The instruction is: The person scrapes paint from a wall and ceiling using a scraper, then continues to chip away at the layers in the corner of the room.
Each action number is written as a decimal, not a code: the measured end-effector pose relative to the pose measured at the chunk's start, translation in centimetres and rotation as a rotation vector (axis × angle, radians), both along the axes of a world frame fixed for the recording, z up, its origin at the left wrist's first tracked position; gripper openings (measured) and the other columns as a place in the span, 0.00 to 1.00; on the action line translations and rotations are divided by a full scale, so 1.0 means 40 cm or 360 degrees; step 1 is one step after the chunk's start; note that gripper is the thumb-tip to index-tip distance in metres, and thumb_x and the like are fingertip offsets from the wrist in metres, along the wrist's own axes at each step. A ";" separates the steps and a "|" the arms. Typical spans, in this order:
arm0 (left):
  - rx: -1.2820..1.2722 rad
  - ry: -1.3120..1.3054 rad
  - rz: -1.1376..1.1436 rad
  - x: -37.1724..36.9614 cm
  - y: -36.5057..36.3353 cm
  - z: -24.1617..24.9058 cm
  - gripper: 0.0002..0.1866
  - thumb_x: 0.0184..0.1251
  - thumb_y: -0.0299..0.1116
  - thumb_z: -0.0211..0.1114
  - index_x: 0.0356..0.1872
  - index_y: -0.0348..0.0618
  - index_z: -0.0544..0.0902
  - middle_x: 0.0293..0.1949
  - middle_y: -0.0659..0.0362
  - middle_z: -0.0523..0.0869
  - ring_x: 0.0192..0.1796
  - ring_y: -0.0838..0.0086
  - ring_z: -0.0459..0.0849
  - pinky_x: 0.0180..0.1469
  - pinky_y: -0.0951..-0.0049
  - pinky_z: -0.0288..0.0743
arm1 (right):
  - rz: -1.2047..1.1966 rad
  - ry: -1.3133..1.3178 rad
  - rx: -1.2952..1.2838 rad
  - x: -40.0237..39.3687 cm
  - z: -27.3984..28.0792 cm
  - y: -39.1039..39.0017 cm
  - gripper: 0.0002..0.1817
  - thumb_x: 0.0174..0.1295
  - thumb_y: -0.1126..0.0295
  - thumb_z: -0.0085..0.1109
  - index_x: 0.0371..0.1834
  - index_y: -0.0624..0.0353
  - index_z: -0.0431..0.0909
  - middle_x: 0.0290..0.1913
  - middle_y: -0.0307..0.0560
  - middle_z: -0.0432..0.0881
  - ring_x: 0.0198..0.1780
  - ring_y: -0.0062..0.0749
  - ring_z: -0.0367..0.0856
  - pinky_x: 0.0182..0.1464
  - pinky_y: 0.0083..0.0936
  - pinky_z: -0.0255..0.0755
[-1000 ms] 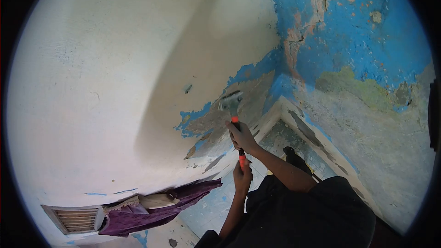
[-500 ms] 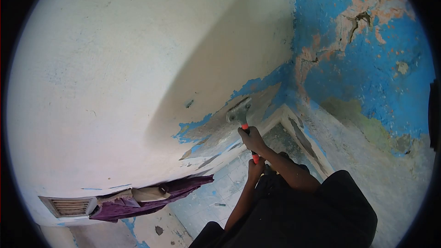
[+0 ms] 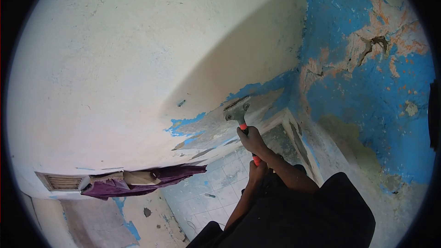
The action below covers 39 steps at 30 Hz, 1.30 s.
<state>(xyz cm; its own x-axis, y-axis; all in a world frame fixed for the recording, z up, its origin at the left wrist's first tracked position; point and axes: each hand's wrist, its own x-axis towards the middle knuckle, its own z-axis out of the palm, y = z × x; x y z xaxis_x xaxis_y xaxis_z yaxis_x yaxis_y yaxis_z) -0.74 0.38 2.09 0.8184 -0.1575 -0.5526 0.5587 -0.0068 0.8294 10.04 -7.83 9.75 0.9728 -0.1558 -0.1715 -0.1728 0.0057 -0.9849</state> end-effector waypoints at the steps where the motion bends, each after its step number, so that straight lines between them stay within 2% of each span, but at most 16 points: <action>1: -0.0030 -0.0010 0.0062 -0.004 -0.010 -0.019 0.11 0.64 0.34 0.58 0.25 0.38 0.75 0.17 0.63 0.76 0.18 0.81 0.72 0.20 0.75 0.63 | 0.0007 -0.0017 -0.0025 0.003 -0.022 0.002 0.24 0.67 0.59 0.54 0.17 0.64 0.71 0.12 0.45 0.70 0.16 0.32 0.70 0.24 0.36 0.62; 2: -0.0021 -0.0032 0.0031 -0.007 -0.008 -0.036 0.11 0.63 0.34 0.58 0.26 0.38 0.75 0.17 0.63 0.76 0.18 0.81 0.72 0.20 0.75 0.63 | 0.0017 -0.0035 -0.0046 0.001 -0.044 0.006 0.24 0.67 0.59 0.54 0.16 0.64 0.71 0.12 0.45 0.71 0.16 0.32 0.71 0.24 0.36 0.62; 5: -0.0018 -0.0128 -0.0004 0.037 -0.019 -0.032 0.10 0.62 0.34 0.57 0.26 0.38 0.76 0.17 0.64 0.76 0.18 0.81 0.72 0.20 0.75 0.63 | -0.0020 -0.0125 -0.0021 0.020 0.002 -0.007 0.23 0.67 0.59 0.54 0.17 0.65 0.71 0.12 0.47 0.72 0.16 0.35 0.73 0.24 0.36 0.63; 7: -0.0042 -0.0123 0.0075 0.003 -0.039 -0.003 0.10 0.62 0.34 0.57 0.26 0.38 0.76 0.17 0.64 0.76 0.18 0.81 0.72 0.20 0.75 0.62 | 0.0027 -0.0068 -0.0095 0.009 0.002 -0.016 0.21 0.65 0.62 0.55 0.19 0.67 0.72 0.14 0.52 0.73 0.19 0.42 0.75 0.26 0.37 0.64; 11: -0.0051 -0.0053 0.0105 -0.005 -0.051 -0.056 0.10 0.63 0.34 0.58 0.26 0.40 0.75 0.18 0.65 0.75 0.18 0.81 0.71 0.20 0.75 0.61 | 0.0073 -0.0068 -0.0174 0.009 -0.032 -0.020 0.19 0.64 0.64 0.55 0.20 0.68 0.73 0.16 0.58 0.74 0.22 0.52 0.79 0.27 0.38 0.66; 14: -0.0026 -0.0134 0.0066 0.011 -0.059 0.036 0.10 0.64 0.35 0.58 0.26 0.41 0.75 0.18 0.66 0.75 0.18 0.82 0.71 0.20 0.76 0.61 | 0.0031 -0.0159 -0.0130 0.020 0.038 -0.027 0.19 0.64 0.64 0.55 0.20 0.68 0.74 0.17 0.60 0.75 0.23 0.55 0.79 0.27 0.40 0.67; 17: -0.0128 -0.0103 0.0137 0.007 -0.094 0.050 0.10 0.64 0.36 0.58 0.27 0.41 0.75 0.19 0.66 0.75 0.19 0.82 0.71 0.20 0.77 0.61 | 0.0048 -0.0313 -0.0282 0.014 -0.035 -0.030 0.23 0.66 0.61 0.55 0.17 0.67 0.72 0.13 0.52 0.72 0.17 0.40 0.75 0.25 0.37 0.64; 20: -0.0154 -0.0096 0.0087 0.036 -0.071 -0.010 0.10 0.64 0.37 0.59 0.29 0.41 0.75 0.19 0.65 0.75 0.19 0.83 0.71 0.20 0.77 0.61 | 0.0044 -0.0264 -0.0252 0.026 -0.036 -0.020 0.22 0.66 0.62 0.55 0.18 0.67 0.72 0.13 0.52 0.72 0.18 0.40 0.75 0.25 0.37 0.64; 23: -0.0211 -0.0142 0.0042 0.012 -0.048 -0.035 0.10 0.64 0.37 0.59 0.31 0.41 0.75 0.20 0.65 0.75 0.19 0.82 0.71 0.20 0.77 0.61 | 0.0115 -0.0152 -0.0180 0.027 0.078 -0.041 0.18 0.63 0.65 0.57 0.21 0.69 0.74 0.17 0.62 0.75 0.26 0.58 0.80 0.28 0.41 0.68; 26: -0.0225 -0.0080 0.0061 0.022 -0.070 -0.085 0.10 0.65 0.37 0.59 0.31 0.41 0.75 0.20 0.66 0.75 0.18 0.82 0.71 0.20 0.77 0.62 | 0.0099 -0.0248 -0.0398 0.017 -0.056 -0.027 0.18 0.63 0.65 0.56 0.21 0.69 0.74 0.18 0.63 0.76 0.28 0.59 0.81 0.29 0.42 0.69; 29: -0.0260 -0.0128 0.0055 0.052 -0.052 -0.071 0.09 0.65 0.37 0.58 0.32 0.42 0.75 0.20 0.65 0.76 0.18 0.81 0.72 0.20 0.77 0.62 | 0.0089 -0.0238 -0.0242 0.026 0.027 -0.022 0.18 0.63 0.65 0.56 0.21 0.70 0.74 0.19 0.65 0.76 0.30 0.60 0.81 0.29 0.44 0.69; 31: -0.0335 -0.0204 0.0066 0.039 -0.059 -0.008 0.08 0.65 0.36 0.58 0.32 0.42 0.75 0.20 0.65 0.76 0.18 0.81 0.72 0.20 0.77 0.62 | 0.0060 -0.0263 -0.0349 0.031 0.057 -0.023 0.18 0.63 0.65 0.55 0.21 0.70 0.74 0.19 0.65 0.76 0.30 0.60 0.81 0.29 0.44 0.69; 32: -0.0329 -0.0118 0.0046 0.019 -0.054 -0.028 0.08 0.66 0.36 0.58 0.33 0.42 0.75 0.20 0.65 0.76 0.18 0.81 0.72 0.20 0.77 0.62 | 0.0055 -0.0287 -0.0411 0.032 0.064 -0.025 0.17 0.63 0.66 0.55 0.21 0.70 0.74 0.19 0.65 0.76 0.31 0.60 0.81 0.30 0.44 0.70; 34: -0.0335 -0.0008 0.0014 0.029 -0.057 -0.082 0.08 0.66 0.36 0.57 0.34 0.42 0.75 0.21 0.65 0.76 0.18 0.81 0.72 0.19 0.76 0.62 | 0.0070 -0.0262 -0.0409 0.027 -0.013 -0.016 0.17 0.62 0.66 0.55 0.21 0.70 0.74 0.20 0.66 0.76 0.33 0.62 0.81 0.30 0.44 0.70; 35: -0.0267 0.0003 0.0105 0.017 -0.071 -0.057 0.08 0.66 0.36 0.57 0.35 0.43 0.75 0.21 0.65 0.76 0.18 0.80 0.72 0.19 0.76 0.63 | 0.0055 -0.0212 -0.0422 0.017 -0.043 -0.010 0.17 0.62 0.66 0.55 0.21 0.70 0.74 0.20 0.67 0.76 0.33 0.62 0.80 0.30 0.44 0.70; 39: -0.0378 -0.0121 0.0088 0.018 -0.057 -0.026 0.08 0.66 0.36 0.57 0.35 0.42 0.74 0.21 0.65 0.76 0.18 0.80 0.72 0.18 0.76 0.63 | 0.0063 -0.0246 -0.0337 0.041 0.025 -0.008 0.18 0.62 0.65 0.56 0.21 0.70 0.74 0.20 0.66 0.76 0.33 0.63 0.80 0.29 0.45 0.70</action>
<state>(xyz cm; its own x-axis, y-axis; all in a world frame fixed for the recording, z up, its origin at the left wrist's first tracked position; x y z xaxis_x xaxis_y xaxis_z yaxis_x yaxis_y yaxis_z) -0.03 -1.89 1.04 0.8671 -0.2295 -0.4422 0.4889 0.2217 0.8437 11.67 -8.15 10.74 0.9910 -0.1337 0.0118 -0.0163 -0.2071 -0.9782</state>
